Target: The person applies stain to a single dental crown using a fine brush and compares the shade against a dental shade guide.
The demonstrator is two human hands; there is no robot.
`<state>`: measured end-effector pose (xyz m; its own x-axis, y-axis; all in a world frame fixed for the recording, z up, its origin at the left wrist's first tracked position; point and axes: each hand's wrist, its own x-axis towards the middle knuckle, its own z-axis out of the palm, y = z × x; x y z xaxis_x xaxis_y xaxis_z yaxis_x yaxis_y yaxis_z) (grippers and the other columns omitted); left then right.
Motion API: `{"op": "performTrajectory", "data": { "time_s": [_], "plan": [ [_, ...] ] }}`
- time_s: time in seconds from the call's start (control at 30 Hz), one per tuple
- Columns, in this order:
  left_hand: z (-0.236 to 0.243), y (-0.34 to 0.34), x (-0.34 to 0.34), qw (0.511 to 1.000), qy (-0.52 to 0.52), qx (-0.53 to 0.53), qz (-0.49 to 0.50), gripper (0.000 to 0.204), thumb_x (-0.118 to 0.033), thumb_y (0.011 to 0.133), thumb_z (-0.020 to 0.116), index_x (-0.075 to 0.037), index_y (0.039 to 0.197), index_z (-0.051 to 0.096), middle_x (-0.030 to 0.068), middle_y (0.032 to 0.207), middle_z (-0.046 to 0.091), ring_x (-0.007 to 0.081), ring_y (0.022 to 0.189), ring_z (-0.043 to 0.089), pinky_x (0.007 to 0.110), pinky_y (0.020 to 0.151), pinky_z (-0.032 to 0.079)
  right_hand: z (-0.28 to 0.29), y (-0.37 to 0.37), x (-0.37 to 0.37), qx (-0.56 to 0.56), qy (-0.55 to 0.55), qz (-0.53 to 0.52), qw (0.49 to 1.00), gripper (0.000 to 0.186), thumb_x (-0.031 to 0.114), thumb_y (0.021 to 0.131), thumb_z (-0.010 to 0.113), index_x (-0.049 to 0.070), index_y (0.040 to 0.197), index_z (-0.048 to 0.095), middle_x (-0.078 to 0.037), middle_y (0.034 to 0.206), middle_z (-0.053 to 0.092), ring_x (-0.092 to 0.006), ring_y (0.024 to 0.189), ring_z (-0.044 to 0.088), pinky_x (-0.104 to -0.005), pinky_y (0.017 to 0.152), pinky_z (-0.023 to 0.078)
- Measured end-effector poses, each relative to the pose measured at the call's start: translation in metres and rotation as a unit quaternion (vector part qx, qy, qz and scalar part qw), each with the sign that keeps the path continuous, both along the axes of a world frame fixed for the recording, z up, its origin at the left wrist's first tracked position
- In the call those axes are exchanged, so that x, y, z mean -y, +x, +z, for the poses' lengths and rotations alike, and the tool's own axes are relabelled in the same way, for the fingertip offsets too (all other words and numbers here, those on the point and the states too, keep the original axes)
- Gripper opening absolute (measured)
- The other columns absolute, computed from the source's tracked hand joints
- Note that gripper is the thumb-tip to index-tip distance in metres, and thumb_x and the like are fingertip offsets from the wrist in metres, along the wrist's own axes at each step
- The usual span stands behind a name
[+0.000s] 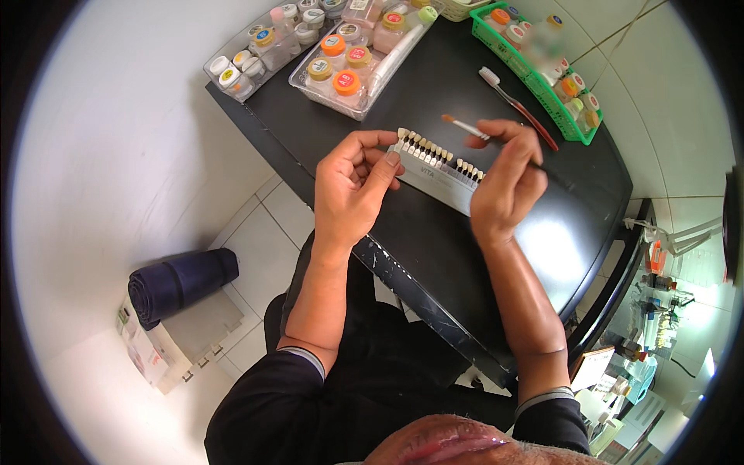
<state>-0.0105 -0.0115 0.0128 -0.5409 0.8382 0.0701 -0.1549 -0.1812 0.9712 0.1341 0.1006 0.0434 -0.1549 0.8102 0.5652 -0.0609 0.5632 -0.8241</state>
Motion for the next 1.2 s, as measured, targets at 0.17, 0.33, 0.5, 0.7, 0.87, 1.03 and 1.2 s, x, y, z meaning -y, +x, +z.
{"op": "performTrajectory", "data": {
  "time_s": [0.17, 0.33, 0.5, 0.7, 0.87, 1.03, 1.2],
  "plan": [
    [-0.002, -0.002, 0.001, 0.999, -0.011, 0.032, 0.003, 0.025, -0.006, 0.109, 0.074, 0.004, 0.132, 0.073, 0.0066, 0.095, 0.076, 0.0077, 0.080, 0.068, 0.023, 0.073, 0.055, -0.014, -0.004, 0.010, 0.080, 0.205, 0.070, 0.973, 0.030, 0.027, 0.116, 0.064, 0.005, 0.101, 0.075, -0.005, 0.087, 0.074, -0.0219, 0.083, 0.066, -0.0374, 0.087, 0.045],
    [-0.001, -0.003, 0.003, 1.000, -0.004, 0.019, 0.006, 0.025, -0.006, 0.109, 0.073, 0.004, 0.132, 0.074, 0.0055, 0.096, 0.077, 0.0074, 0.083, 0.069, 0.022, 0.072, 0.054, -0.015, -0.003, 0.011, 0.129, 0.201, 0.050, 0.970, 0.031, 0.036, 0.111, 0.073, 0.009, 0.098, 0.076, 0.000, 0.089, 0.076, -0.0217, 0.082, 0.066, -0.0393, 0.091, 0.043],
    [0.000, -0.002, 0.003, 1.000, -0.002, 0.019, -0.002, 0.024, -0.006, 0.109, 0.073, 0.004, 0.131, 0.074, 0.0049, 0.097, 0.076, 0.0076, 0.084, 0.070, 0.022, 0.072, 0.054, -0.015, -0.002, 0.007, 0.188, 0.213, 0.030, 0.958, 0.031, 0.038, 0.108, 0.076, 0.010, 0.094, 0.078, 0.001, 0.088, 0.077, -0.0202, 0.081, 0.066, -0.0391, 0.091, 0.043],
    [0.004, -0.001, 0.002, 1.000, -0.002, 0.024, 0.002, 0.022, -0.004, 0.108, 0.072, 0.005, 0.129, 0.075, 0.0040, 0.093, 0.076, 0.0067, 0.083, 0.070, 0.023, 0.071, 0.054, -0.011, 0.002, -0.002, 0.137, 0.225, 0.037, 0.964, 0.027, 0.034, 0.106, 0.079, 0.010, 0.094, 0.078, -0.001, 0.089, 0.077, -0.0228, 0.083, 0.067, -0.0400, 0.091, 0.044],
    [0.003, 0.000, 0.004, 1.000, -0.006, 0.018, -0.008, 0.023, -0.006, 0.108, 0.073, 0.006, 0.129, 0.075, 0.0039, 0.094, 0.075, 0.0070, 0.084, 0.069, 0.022, 0.071, 0.053, -0.013, 0.003, -0.002, 0.161, 0.194, -0.008, 0.968, 0.019, 0.025, 0.105, 0.080, 0.011, 0.092, 0.078, -0.001, 0.089, 0.077, -0.0237, 0.084, 0.068, -0.0396, 0.091, 0.045],
    [0.003, 0.000, 0.004, 1.000, -0.020, 0.005, -0.016, 0.023, -0.005, 0.108, 0.072, 0.006, 0.128, 0.075, 0.0027, 0.090, 0.074, 0.0059, 0.083, 0.068, 0.021, 0.070, 0.052, -0.006, 0.003, -0.003, 0.216, 0.211, 0.016, 0.953, 0.014, 0.016, 0.104, 0.078, 0.010, 0.092, 0.078, -0.003, 0.091, 0.080, -0.0229, 0.084, 0.069, -0.0391, 0.091, 0.046],
    [0.004, -0.001, 0.004, 1.000, -0.028, -0.001, -0.013, 0.023, -0.004, 0.107, 0.072, 0.006, 0.128, 0.075, 0.0024, 0.090, 0.074, 0.0055, 0.081, 0.068, 0.021, 0.069, 0.052, -0.005, 0.003, -0.002, 0.209, 0.156, 0.011, 0.965, 0.014, 0.015, 0.105, 0.077, 0.010, 0.091, 0.077, -0.002, 0.092, 0.080, -0.0232, 0.087, 0.070, -0.0395, 0.090, 0.047]
  ]
}}
